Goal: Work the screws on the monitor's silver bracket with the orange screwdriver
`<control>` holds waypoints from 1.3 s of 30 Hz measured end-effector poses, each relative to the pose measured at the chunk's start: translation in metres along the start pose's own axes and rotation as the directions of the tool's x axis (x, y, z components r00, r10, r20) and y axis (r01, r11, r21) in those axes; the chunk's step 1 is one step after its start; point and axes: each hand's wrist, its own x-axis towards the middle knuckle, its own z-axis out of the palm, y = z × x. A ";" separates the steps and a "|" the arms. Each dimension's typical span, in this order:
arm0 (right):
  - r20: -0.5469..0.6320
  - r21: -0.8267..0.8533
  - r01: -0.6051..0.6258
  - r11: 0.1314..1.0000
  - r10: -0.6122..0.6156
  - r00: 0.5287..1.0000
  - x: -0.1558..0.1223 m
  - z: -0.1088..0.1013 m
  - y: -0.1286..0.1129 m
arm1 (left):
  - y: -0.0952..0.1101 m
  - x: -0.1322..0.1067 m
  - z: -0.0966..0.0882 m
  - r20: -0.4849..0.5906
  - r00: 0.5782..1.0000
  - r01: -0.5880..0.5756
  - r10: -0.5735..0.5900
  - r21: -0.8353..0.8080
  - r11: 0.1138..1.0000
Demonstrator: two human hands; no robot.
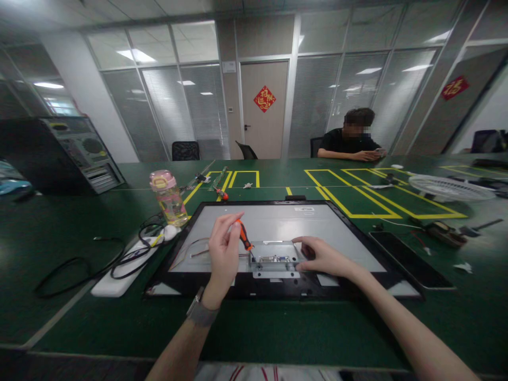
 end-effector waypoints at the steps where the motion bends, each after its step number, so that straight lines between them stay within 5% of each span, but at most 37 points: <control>1: 0.000 -0.001 0.000 1.000 0.000 1.000 0.000 0.000 0.000 | 0.000 0.000 0.000 -0.004 1.000 -0.009 0.009 0.003 1.000; 15: 0.004 0.013 0.005 1.000 -0.005 1.000 0.000 0.000 0.000 | -0.002 0.001 0.001 -0.002 1.000 0.005 -0.005 -0.006 1.000; 22: -0.003 0.007 0.000 1.000 0.000 1.000 0.000 0.001 -0.001 | -0.003 -0.002 -0.003 0.066 0.993 0.106 -0.101 -0.072 0.992; 39: 0.000 -0.001 0.004 1.000 -0.004 1.000 0.001 0.001 0.002 | -0.001 -0.001 0.000 0.042 0.999 0.023 -0.023 0.014 1.000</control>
